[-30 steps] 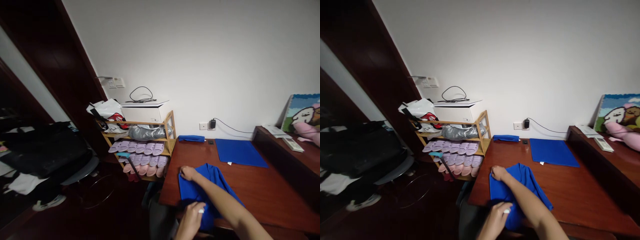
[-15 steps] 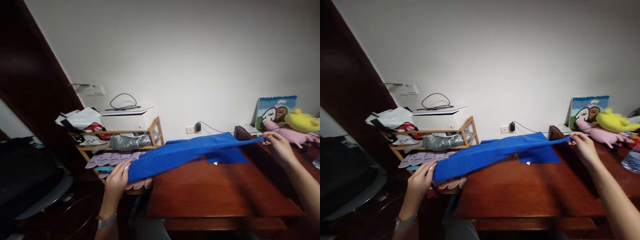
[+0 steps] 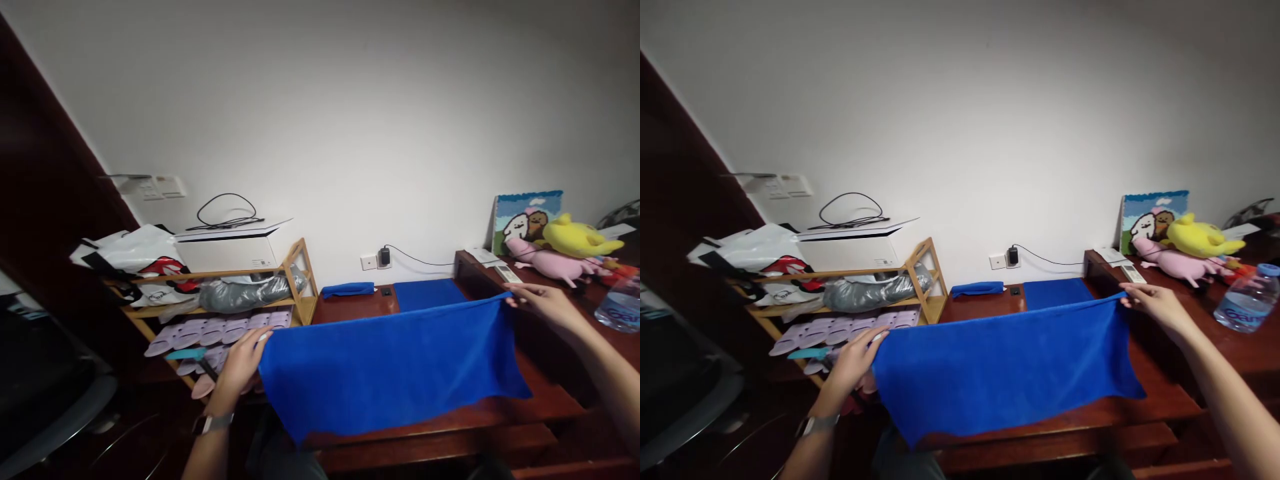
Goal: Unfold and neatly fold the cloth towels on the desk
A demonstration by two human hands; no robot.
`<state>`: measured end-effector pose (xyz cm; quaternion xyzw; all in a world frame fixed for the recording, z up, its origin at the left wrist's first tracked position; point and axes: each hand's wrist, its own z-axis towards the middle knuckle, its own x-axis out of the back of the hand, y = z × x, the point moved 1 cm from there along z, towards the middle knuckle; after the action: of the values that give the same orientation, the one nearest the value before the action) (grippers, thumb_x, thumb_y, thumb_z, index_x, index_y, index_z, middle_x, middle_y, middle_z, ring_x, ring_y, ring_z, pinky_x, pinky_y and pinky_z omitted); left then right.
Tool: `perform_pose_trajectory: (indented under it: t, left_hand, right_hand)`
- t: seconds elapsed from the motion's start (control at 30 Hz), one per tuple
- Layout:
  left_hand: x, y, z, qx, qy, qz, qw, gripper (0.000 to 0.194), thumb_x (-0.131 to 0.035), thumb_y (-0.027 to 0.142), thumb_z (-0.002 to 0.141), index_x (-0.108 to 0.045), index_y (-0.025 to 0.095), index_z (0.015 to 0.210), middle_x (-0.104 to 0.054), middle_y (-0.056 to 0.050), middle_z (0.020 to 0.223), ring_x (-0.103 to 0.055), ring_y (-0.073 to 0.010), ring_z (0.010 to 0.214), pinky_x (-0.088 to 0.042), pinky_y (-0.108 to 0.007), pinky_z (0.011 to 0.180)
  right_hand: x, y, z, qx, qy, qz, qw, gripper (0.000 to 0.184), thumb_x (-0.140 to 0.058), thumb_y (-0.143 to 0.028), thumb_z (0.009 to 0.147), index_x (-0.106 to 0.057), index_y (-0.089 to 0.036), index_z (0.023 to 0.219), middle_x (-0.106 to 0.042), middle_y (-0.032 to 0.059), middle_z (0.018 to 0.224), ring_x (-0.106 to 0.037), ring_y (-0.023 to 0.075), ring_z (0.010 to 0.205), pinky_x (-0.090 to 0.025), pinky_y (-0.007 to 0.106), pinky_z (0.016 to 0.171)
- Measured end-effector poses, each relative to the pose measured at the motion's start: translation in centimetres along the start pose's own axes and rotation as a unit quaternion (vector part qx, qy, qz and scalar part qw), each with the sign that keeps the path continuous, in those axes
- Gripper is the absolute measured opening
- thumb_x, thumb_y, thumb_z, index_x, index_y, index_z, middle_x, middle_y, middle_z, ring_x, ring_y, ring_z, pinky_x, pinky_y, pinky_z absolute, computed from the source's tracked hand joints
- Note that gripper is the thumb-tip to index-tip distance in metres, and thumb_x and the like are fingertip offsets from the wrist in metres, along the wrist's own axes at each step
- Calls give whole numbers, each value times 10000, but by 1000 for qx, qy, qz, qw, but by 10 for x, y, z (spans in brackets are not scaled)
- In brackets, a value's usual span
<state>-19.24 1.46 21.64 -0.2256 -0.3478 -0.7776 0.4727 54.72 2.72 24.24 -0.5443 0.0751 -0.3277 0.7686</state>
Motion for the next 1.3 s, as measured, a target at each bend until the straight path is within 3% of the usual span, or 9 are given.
perform_pose_trajectory:
  t: [0.1, 0.17, 0.27, 0.37, 0.53, 0.7, 0.87, 1.07, 1.3]
  left_hand:
    - [-21, 3, 29, -4, -33, -15, 999, 505, -426, 612, 955, -771, 244, 933, -832, -95, 1032, -770, -281, 984, -605, -397, 934]
    - [-26, 11, 50, -7, -29, -19, 999, 514, -415, 607, 954, -762, 229, 932, -828, -115, 1024, -768, -283, 979, -595, -400, 947]
    - [-19, 25, 74, -18, 17, -17, 1000, 500, -417, 578, 976, -750, 206, 989, -818, -126, 1063, -754, -279, 1012, -571, -394, 985]
    - [-4, 35, 75, -44, 56, -10, 997, 473, -423, 552, 1011, -738, 203, 1062, -804, -113, 1114, -739, -267, 1055, -551, -379, 1012]
    - [-12, 27, 1, -87, 52, 52, 994, 398, -439, 483, 1055, -739, 225, 1087, -807, -84, 1085, -741, -252, 1031, -562, -372, 983]
    - [-87, 10, -124, -114, 42, 118, 986, 408, -373, 362, 1074, -762, 242, 1041, -827, -63, 1037, -777, -241, 970, -616, -386, 885]
    - [-147, 8, -217, -110, -25, 113, 987, 403, -379, 200, 1026, -778, 254, 1037, -832, -36, 1002, -795, -209, 918, -632, -333, 810]
    - [-147, -1, -250, -83, -58, 126, 987, 368, -419, 189, 988, -770, 264, 1070, -814, -54, 1070, -788, -227, 965, -635, -357, 803]
    - [-139, 3, -260, -74, -69, 130, 986, 273, -492, 229, 943, -746, 292, 1022, -818, -41, 997, -782, -257, 940, -627, -384, 798]
  right_hand:
    - [-17, -6, 10, -114, -91, 116, 983, 180, -741, -202, 896, -825, -94, 779, -769, 203, 740, -720, 201, 614, -576, 368, 651]
    - [-24, -18, 18, -144, -61, 125, 980, 165, -691, -128, 905, -804, -72, 799, -761, 179, 743, -701, 180, 623, -560, 371, 696]
    - [-25, -38, 31, -125, -17, 80, 989, 185, -644, -129, 930, -794, -34, 981, -761, 157, 821, -653, 134, 654, -511, 342, 749]
    - [-14, -39, 39, -65, 1, 41, 997, 313, -596, -211, 973, -756, -25, 1167, -757, 144, 907, -592, 112, 681, -461, 310, 740]
    - [16, 18, 8, -32, 2, -22, 999, 439, -644, -424, 901, -768, -98, 1169, -711, 57, 799, -555, 144, 692, -430, 288, 695]
    - [20, 130, -73, -89, -52, -69, 992, 642, -663, -697, 700, -808, -156, 1014, -729, 79, 749, -637, 221, 695, -505, 322, 661]
    - [10, 234, -140, -162, -118, -140, 970, 555, -573, -697, 631, -810, -240, 839, -810, 84, 824, -737, 282, 714, -560, 364, 649]
    - [27, 273, -165, -174, -116, -204, 956, 565, -544, -717, 610, -820, -290, 856, -841, 76, 1000, -784, 357, 995, -603, 401, 826]
    - [39, 288, -181, -151, -123, -250, 948, 503, -495, -667, 646, -799, -321, 849, -844, 43, 974, -792, 356, 987, -611, 412, 818]
